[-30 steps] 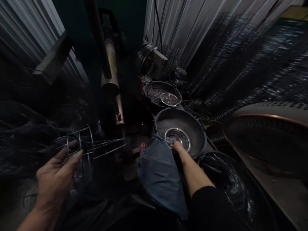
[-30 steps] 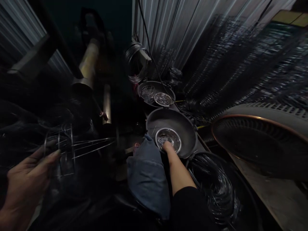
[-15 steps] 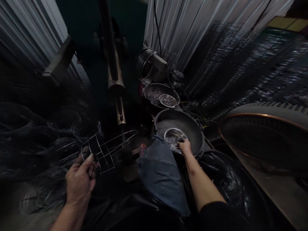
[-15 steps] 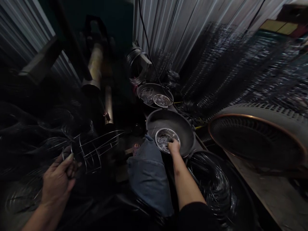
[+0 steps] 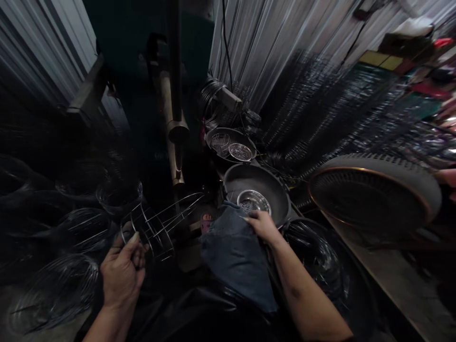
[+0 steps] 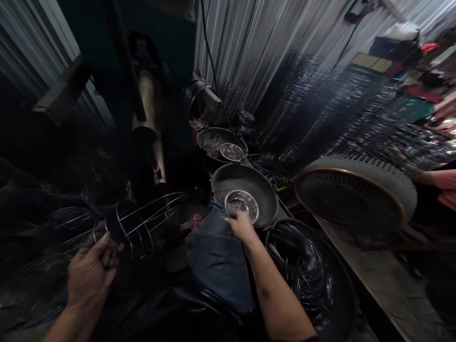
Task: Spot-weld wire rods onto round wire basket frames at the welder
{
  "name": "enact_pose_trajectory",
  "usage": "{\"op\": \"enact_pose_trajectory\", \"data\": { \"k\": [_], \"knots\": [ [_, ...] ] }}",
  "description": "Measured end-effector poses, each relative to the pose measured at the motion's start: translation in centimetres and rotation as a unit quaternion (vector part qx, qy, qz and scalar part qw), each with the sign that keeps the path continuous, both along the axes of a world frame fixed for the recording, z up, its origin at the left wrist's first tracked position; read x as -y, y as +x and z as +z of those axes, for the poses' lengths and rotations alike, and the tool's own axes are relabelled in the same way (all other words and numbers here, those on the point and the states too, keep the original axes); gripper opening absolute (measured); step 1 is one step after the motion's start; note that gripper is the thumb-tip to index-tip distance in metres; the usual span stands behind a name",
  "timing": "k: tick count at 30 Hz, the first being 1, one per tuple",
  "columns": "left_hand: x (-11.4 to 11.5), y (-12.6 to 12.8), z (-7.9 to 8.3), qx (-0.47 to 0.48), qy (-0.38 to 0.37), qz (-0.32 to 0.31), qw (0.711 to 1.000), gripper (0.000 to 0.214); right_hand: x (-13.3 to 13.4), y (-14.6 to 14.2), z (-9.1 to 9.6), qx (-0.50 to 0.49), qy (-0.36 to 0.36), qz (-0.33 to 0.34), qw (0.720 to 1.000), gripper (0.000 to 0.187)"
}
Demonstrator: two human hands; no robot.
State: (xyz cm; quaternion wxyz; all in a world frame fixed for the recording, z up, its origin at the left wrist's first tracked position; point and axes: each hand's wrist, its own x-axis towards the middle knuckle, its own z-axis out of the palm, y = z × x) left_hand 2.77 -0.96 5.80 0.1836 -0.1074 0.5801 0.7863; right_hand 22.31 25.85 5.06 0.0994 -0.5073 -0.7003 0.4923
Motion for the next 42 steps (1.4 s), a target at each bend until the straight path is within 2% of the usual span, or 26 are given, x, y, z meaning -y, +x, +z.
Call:
{"op": "enact_pose_trajectory", "data": {
  "k": [1, 2, 4, 6, 9, 11, 13, 14, 16, 18, 19, 20, 22, 24, 26, 29, 32, 34, 37, 42],
  "knots": [
    [0.0, 0.1, -0.1, -0.004, 0.001, -0.002, 1.0, 0.022, 1.3, -1.6, 0.6, -0.066, -0.054, 0.017, 0.996, 0.02],
    [-0.1, 0.3, -0.2, -0.005, 0.002, 0.0, 1.0, 0.022, 2.7, -3.3, 1.0, -0.143, -0.136, 0.032, 0.98, 0.024],
    [-0.2, 0.5, -0.5, -0.001, 0.003, 0.004, 1.0, 0.022, 5.8, -6.8, 1.7, -0.292, -0.271, 0.046, 0.916, 0.031],
    [-0.1, 0.6, -0.9, 0.0, 0.008, 0.005, 1.0, 0.025, 8.4, -9.8, 2.1, -0.368, -0.322, 0.041, 0.871, 0.035],
    [0.9, 0.0, -2.0, 0.003, -0.008, -0.015, 1.0, 0.033, 10.7, -12.4, 2.1, -0.412, -0.336, 0.001, 0.847, 0.034],
    [2.0, -0.7, -2.6, 0.004, -0.081, -0.05, 0.995, 0.04, 11.3, -13.0, 1.9, -0.415, -0.333, -0.014, 0.847, 0.032],
    [3.0, -1.3, -2.8, -0.07, -0.222, -0.091, 0.968, 0.046, 11.6, -13.1, 1.7, -0.408, -0.325, -0.02, 0.853, 0.03],
    [3.3, -1.4, -2.6, -0.14, -0.301, -0.102, 0.938, 0.048, 11.7, -13.0, 1.6, -0.402, -0.32, -0.022, 0.858, 0.029],
    [3.5, -1.4, -2.0, -0.284, -0.435, -0.102, 0.849, 0.054, 11.7, -12.7, 1.6, -0.392, -0.31, -0.033, 0.865, 0.029],
    [3.4, -1.4, -1.1, -0.365, -0.508, -0.099, 0.774, 0.061, 11.6, -12.4, 1.8, -0.394, -0.304, -0.051, 0.866, 0.032],
    [3.3, -1.5, -0.8, -0.379, -0.525, -0.106, 0.755, 0.063, 11.5, -12.2, 1.9, -0.399, -0.302, -0.059, 0.864, 0.033],
    [3.3, -1.6, -0.7, -0.382, -0.525, -0.119, 0.751, 0.064, 11.3, -12.0, 2.1, -0.405, -0.3, -0.065, 0.861, 0.034],
    [3.5, -2.0, -0.9, -0.364, -0.491, -0.158, 0.776, 0.058, 11.2, -11.7, 2.2, -0.409, -0.288, -0.07, 0.863, 0.033],
    [3.8, -2.3, -1.6, -0.352, -0.446, -0.18, 0.803, 0.049, 11.3, -11.4, 2.0, -0.392, -0.257, -0.06, 0.881, 0.03],
    [3.7, -2.1, -2.3, -0.387, -0.418, -0.181, 0.802, 0.045, 11.8, -11.1, 1.5, -0.352, -0.223, -0.04, 0.908, 0.025],
    [2.4, -0.3, -2.7, -0.467, -0.413, -0.228, 0.748, 0.049, 13.2, -10.8, 0.5, -0.29, -0.212, -0.008, 0.933, 0.023],
    [0.3, 2.3, -2.3, -0.465, -0.48, -0.328, 0.668, 0.047, 14.4, -10.8, -0.1, -0.27, -0.207, 0.007, 0.94, 0.022],
    [-0.8, 3.5, -2.0, -0.463, -0.527, -0.336, 0.628, 0.045, 14.7, -10.9, -0.1, -0.275, -0.195, 0.002, 0.942, 0.019],
    [-1.5, 4.0, -1.8, -0.474, -0.563, -0.296, 0.609, 0.051, 14.7, -11.2, 0.3, -0.294, -0.207, -0.025, 0.933, 0.019],
    [-1.2, 2.9, -1.3, -0.472, -0.577, -0.272, 0.609, 0.044, 15.0, -11.9, 1.2, -0.319, -0.236, -0.016, 0.918, 0.02]
  ]
}}
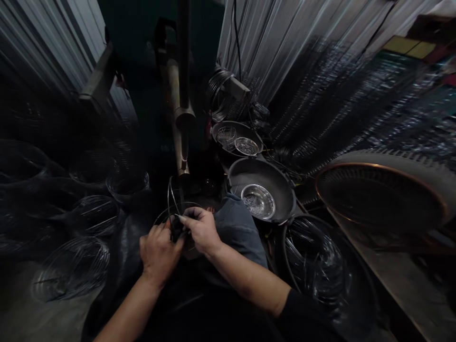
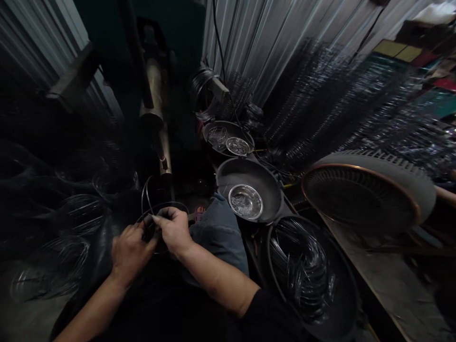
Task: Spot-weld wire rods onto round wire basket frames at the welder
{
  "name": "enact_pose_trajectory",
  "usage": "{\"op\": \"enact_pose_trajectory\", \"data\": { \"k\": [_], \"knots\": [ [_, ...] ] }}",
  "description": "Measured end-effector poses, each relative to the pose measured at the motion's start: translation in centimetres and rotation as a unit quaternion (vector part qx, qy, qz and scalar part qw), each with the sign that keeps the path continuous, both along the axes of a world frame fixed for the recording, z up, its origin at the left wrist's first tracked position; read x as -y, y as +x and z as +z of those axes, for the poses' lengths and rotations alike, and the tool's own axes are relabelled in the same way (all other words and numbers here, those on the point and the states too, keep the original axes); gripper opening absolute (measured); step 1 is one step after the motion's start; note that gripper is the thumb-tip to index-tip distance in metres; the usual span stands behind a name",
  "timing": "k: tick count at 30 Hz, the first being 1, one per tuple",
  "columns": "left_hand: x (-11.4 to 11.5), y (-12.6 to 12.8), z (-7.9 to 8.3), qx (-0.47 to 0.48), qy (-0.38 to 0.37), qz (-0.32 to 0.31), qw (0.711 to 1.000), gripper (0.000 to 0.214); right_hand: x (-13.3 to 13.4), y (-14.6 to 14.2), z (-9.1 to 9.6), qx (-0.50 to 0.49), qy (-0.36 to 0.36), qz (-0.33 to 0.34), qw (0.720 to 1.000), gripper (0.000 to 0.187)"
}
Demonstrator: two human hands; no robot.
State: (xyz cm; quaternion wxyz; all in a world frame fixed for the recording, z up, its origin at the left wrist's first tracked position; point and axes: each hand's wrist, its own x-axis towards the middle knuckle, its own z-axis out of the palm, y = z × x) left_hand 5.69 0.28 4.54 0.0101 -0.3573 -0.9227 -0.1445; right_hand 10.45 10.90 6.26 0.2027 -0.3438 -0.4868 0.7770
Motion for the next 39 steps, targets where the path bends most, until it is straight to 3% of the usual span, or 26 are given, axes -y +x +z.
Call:
{"op": "enact_pose_trajectory", "data": {
  "k": [4, 10, 17, 20, 27, 32, 39],
  "knots": [
    [0.3, -0.3, 0.3, -0.003, -0.015, 0.012, 1.0, 0.049, 0.1, -0.2, 0.0, -0.012, -0.023, 0.029, 0.999, 0.021],
    [0.2, 0.3, 0.5, 0.041, -0.06, 0.027, 0.997, 0.059, 0.3, 0.0, -0.7, -0.013, -0.051, 0.016, 0.998, 0.022],
    [-1.1, -0.9, 3.6, 0.1, -0.099, -0.037, 0.989, 0.063, -0.3, 0.6, -0.4, -0.051, -0.117, -0.037, 0.991, 0.028],
    [-0.8, -0.8, 3.9, 0.079, -0.098, -0.029, 0.992, 0.061, -0.6, 1.2, -0.4, -0.055, -0.129, -0.036, 0.989, 0.027],
    [1.2, -0.1, 2.5, 0.006, -0.026, -0.033, 0.999, 0.047, -1.0, 3.3, -1.2, -0.057, -0.134, 0.007, 0.989, 0.022],
    [-0.3, -0.8, 4.0, -0.046, -0.073, -0.066, 0.994, 0.047, -2.4, 3.1, -0.6, -0.015, -0.101, 0.009, 0.995, 0.024],
    [-2.6, -2.5, 5.3, -0.116, -0.103, -0.098, 0.983, 0.047, -3.7, 0.6, 0.9, -0.046, -0.109, 0.0, 0.993, 0.025]
  ]
}}
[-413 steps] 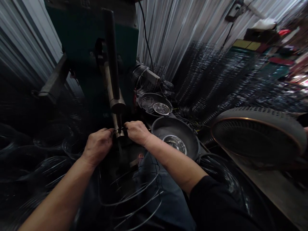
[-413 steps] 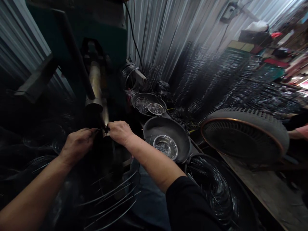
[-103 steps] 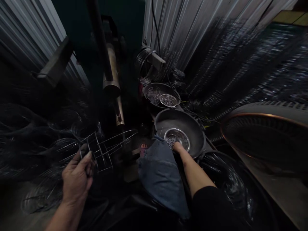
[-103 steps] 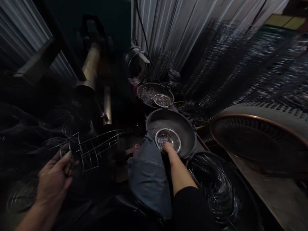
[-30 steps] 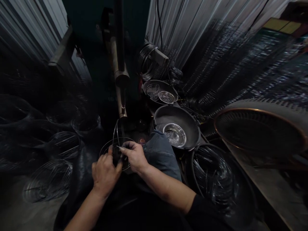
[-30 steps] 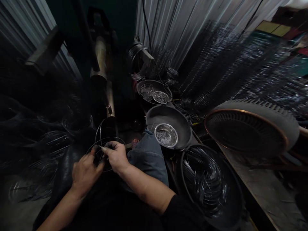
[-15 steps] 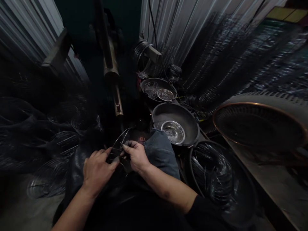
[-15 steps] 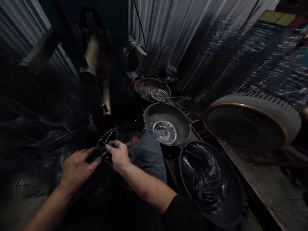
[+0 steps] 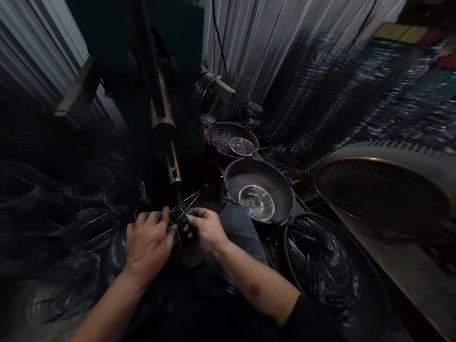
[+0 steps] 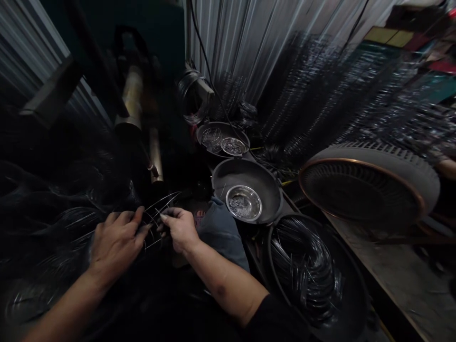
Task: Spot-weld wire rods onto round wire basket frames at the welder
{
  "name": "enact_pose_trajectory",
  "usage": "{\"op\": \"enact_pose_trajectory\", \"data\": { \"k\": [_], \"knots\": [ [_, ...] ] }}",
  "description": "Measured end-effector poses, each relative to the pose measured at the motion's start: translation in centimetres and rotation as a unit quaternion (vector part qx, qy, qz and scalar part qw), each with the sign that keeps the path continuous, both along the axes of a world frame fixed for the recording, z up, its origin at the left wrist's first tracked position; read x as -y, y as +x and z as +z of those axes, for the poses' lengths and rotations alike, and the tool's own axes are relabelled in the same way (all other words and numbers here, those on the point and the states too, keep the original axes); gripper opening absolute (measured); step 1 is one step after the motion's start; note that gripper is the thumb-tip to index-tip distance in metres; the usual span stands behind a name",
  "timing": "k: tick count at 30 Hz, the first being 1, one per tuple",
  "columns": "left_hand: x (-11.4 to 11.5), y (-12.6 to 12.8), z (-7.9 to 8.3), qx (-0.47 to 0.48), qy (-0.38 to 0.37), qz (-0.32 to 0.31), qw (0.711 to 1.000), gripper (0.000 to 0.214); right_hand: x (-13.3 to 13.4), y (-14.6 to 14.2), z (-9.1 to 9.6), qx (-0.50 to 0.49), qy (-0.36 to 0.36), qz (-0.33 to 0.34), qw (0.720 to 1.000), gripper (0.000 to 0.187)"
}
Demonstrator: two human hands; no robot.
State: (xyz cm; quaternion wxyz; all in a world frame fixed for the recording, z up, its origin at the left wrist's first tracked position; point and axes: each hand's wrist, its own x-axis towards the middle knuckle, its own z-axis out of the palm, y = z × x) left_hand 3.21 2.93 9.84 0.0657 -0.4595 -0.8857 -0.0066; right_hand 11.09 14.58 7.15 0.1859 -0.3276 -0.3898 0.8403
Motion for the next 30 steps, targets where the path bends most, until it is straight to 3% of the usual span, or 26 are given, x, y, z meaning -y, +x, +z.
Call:
{"op": "enact_pose_trajectory", "data": {
  "k": [13, 30],
  "knots": [
    [-2.4, -4.4, 0.4, -0.015, 0.021, -0.061, 0.998, 0.043, -1.2, -4.1, 0.1, -0.03, -0.036, -0.026, 0.999, 0.029],
    [-5.4, -8.9, 4.8, 0.028, -0.023, -0.094, 0.995, 0.034, -3.0, -7.5, 2.6, -0.073, -0.037, -0.054, 0.995, 0.02]
  ]
}}
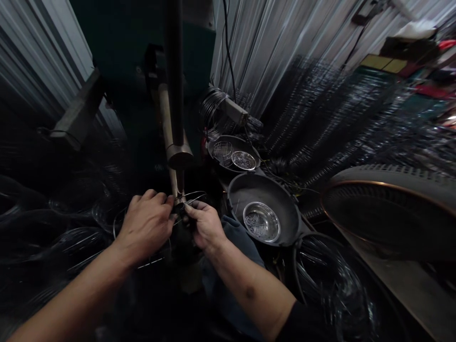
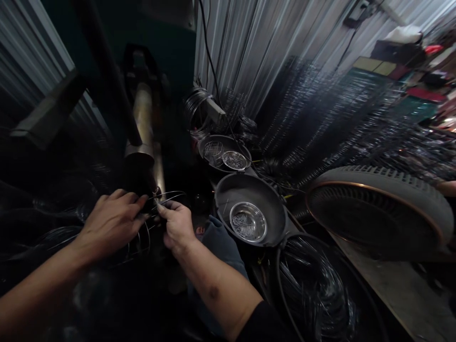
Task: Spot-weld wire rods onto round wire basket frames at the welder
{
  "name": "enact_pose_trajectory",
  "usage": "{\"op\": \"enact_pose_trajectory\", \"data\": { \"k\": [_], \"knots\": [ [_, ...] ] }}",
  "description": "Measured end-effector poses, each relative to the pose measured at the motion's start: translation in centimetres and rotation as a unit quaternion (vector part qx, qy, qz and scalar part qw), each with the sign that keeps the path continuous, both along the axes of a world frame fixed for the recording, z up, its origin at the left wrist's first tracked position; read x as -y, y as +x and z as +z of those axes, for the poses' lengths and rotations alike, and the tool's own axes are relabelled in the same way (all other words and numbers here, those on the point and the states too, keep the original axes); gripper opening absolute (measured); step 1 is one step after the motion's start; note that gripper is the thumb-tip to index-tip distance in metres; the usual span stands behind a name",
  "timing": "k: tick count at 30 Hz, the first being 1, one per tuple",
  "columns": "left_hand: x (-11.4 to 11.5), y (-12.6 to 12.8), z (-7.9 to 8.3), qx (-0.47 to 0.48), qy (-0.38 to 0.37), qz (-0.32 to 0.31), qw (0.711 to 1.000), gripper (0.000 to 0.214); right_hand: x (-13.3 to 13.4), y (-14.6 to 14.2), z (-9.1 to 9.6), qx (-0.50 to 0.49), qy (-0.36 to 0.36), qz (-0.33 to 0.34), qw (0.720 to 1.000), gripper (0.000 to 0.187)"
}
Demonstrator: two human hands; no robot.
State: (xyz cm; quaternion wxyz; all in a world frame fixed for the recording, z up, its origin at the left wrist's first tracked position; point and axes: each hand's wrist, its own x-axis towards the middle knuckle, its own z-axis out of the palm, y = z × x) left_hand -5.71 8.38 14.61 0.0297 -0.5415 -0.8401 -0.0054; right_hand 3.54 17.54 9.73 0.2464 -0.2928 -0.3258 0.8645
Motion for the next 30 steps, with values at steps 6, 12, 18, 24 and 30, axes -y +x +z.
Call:
{"op": "enact_pose_trajectory", "data": {
  "k": [6, 12, 18, 24, 30],
  "knots": [
    [-1.0, -1.4, 0.8, 0.018, -0.025, -0.006, 1.0, 0.025, -0.6, -1.2, 0.1, -0.004, -0.002, -0.007, 1.0, 0.017],
    [-1.6, -2.1, 1.3, 0.042, -0.036, -0.016, 0.998, 0.024, -0.6, -1.2, 0.6, -0.006, -0.013, -0.01, 1.0, 0.012],
    [-1.9, -2.5, 1.3, 0.046, -0.038, -0.035, 0.998, 0.025, -0.7, -1.2, 1.2, -0.002, -0.05, -0.006, 0.999, 0.012],
    [-1.7, -2.6, 1.6, 0.045, -0.038, -0.032, 0.998, 0.027, 1.0, -0.1, -0.2, -0.001, 0.025, -0.023, 0.999, 0.019],
    [-1.9, -3.1, 2.0, 0.03, -0.061, -0.014, 0.998, 0.034, 4.5, 2.0, -2.4, 0.087, 0.209, 0.132, 0.965, 0.017]
  ]
}}
